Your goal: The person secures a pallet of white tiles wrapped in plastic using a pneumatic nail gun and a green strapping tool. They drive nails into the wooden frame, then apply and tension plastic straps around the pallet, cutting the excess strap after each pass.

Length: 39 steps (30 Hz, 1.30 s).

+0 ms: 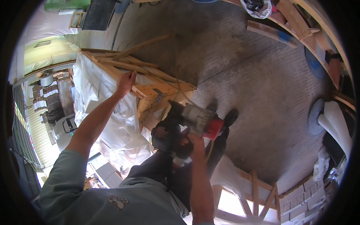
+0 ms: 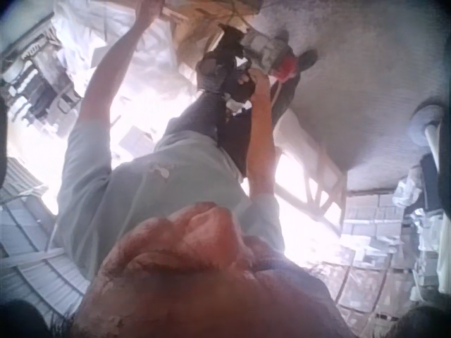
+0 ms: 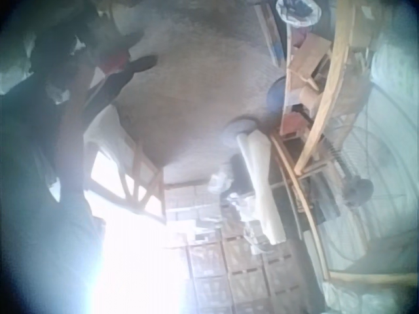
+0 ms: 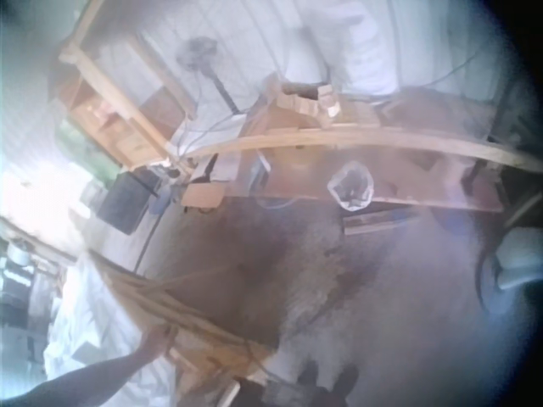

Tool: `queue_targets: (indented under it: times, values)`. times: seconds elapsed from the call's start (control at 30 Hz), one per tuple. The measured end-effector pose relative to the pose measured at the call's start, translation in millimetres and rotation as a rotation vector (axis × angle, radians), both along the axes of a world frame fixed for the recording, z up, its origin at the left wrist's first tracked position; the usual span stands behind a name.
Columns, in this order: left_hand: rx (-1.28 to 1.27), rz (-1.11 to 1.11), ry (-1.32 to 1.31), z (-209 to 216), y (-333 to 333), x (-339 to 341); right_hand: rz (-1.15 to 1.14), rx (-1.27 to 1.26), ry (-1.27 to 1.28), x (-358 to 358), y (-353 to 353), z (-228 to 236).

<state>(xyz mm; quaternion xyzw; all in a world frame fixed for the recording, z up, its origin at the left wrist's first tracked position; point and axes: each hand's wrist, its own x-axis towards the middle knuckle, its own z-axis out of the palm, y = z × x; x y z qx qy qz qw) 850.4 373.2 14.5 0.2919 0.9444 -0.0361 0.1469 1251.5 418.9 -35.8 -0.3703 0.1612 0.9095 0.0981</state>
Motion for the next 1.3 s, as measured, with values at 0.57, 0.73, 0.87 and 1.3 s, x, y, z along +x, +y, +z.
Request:
queue_targets:
  times: [0.57,0.73,0.87,1.3]
  values:
    - [0.132,0.033,-0.092,-14.6,-4.1,-3.9,0.224,0.173,-0.375,22.7,21.1,-282.9]
    - [0.119,0.135,-0.111,-18.2,3.5,-1.1,0.081,-0.117,-0.222,-2.7,18.6,-379.3]
    - [0.082,0.088,-0.111,-17.0,11.0,7.1,0.059,-0.169,-0.205,-16.7,16.8,-416.2]
    - [0.064,0.029,-0.086,-24.7,21.5,19.1,0.113,-0.226,-0.284,-44.1,20.9,-448.8]
